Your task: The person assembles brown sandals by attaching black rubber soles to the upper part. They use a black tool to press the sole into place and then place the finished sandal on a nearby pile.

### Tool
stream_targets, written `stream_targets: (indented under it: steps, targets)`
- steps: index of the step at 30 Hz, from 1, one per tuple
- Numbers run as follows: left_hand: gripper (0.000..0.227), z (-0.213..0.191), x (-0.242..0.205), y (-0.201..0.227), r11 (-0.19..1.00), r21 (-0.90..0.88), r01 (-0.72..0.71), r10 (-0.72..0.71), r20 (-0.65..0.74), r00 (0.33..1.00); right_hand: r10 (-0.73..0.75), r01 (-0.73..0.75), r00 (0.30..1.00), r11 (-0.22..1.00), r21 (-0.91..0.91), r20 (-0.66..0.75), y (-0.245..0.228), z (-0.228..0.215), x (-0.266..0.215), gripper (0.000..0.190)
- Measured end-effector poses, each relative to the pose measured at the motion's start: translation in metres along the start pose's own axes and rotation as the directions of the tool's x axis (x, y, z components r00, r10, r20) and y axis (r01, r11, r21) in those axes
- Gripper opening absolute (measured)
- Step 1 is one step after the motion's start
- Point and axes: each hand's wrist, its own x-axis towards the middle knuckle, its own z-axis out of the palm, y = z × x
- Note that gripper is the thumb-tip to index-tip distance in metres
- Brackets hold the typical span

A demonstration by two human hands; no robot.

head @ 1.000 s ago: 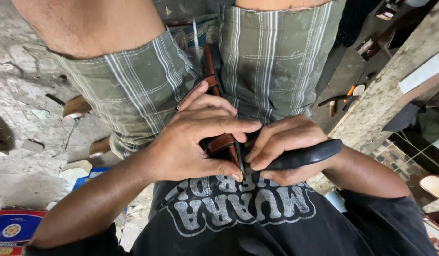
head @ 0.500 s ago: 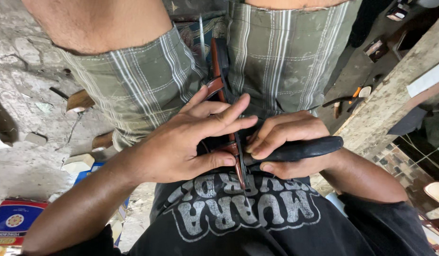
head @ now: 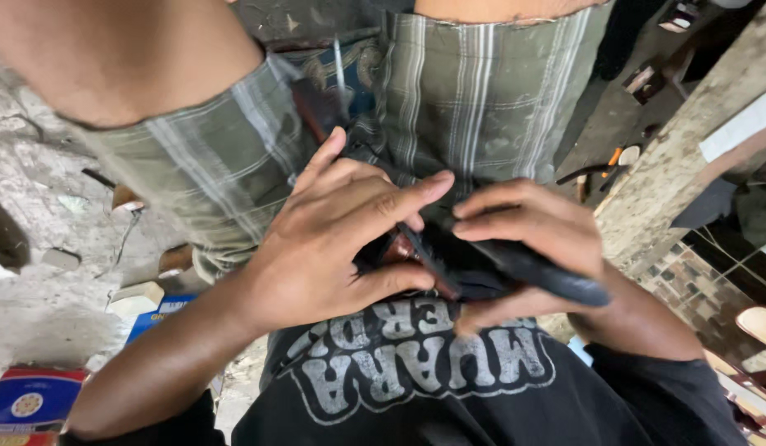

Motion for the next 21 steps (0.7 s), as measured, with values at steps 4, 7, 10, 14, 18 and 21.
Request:
stream_targets:
  steps: [4, 7, 10, 14, 18, 21]
  targets:
    - [0.051, 0.010, 0.021, 0.012, 0.991, 0.127, -0.032, 0.049, -0.130, 0.990, -0.060, 0.017, 0.988, 0.959, -0.284, -0.142, 0.002, 0.006, -0.014, 0.047]
    - [0.034, 0.020, 0.027, 0.007, 0.981, 0.149, -0.123, 0.144, -0.140, 0.980, -0.006, -0.048, 0.984, 0.955, -0.293, -0.179, 0.011, 0.005, -0.021, 0.040]
    - [0.033, 0.027, 0.027, 0.000, 0.987, 0.079, -0.143, 0.152, -0.140, 0.978, -0.016, -0.040, 0.982, 0.957, -0.286, -0.189, 0.016, 0.007, -0.021, 0.038]
    - [0.023, 0.032, 0.028, 0.001, 0.990, 0.055, -0.132, 0.137, -0.103, 0.985, -0.019, -0.029, 0.985, 0.959, -0.280, -0.170, 0.019, 0.006, -0.023, 0.039]
    - [0.039, 0.025, 0.030, 0.000, 0.986, 0.100, -0.135, 0.149, -0.152, 0.977, -0.060, -0.011, 0.978, 0.941, -0.337, -0.199, 0.027, 0.005, -0.032, 0.037]
    - [0.089, 0.013, 0.029, -0.002, 0.993, 0.119, -0.009, 0.057, -0.404, 0.913, -0.141, 0.019, 0.947, 0.922, -0.387, -0.288, 0.028, 0.014, -0.042, 0.036]
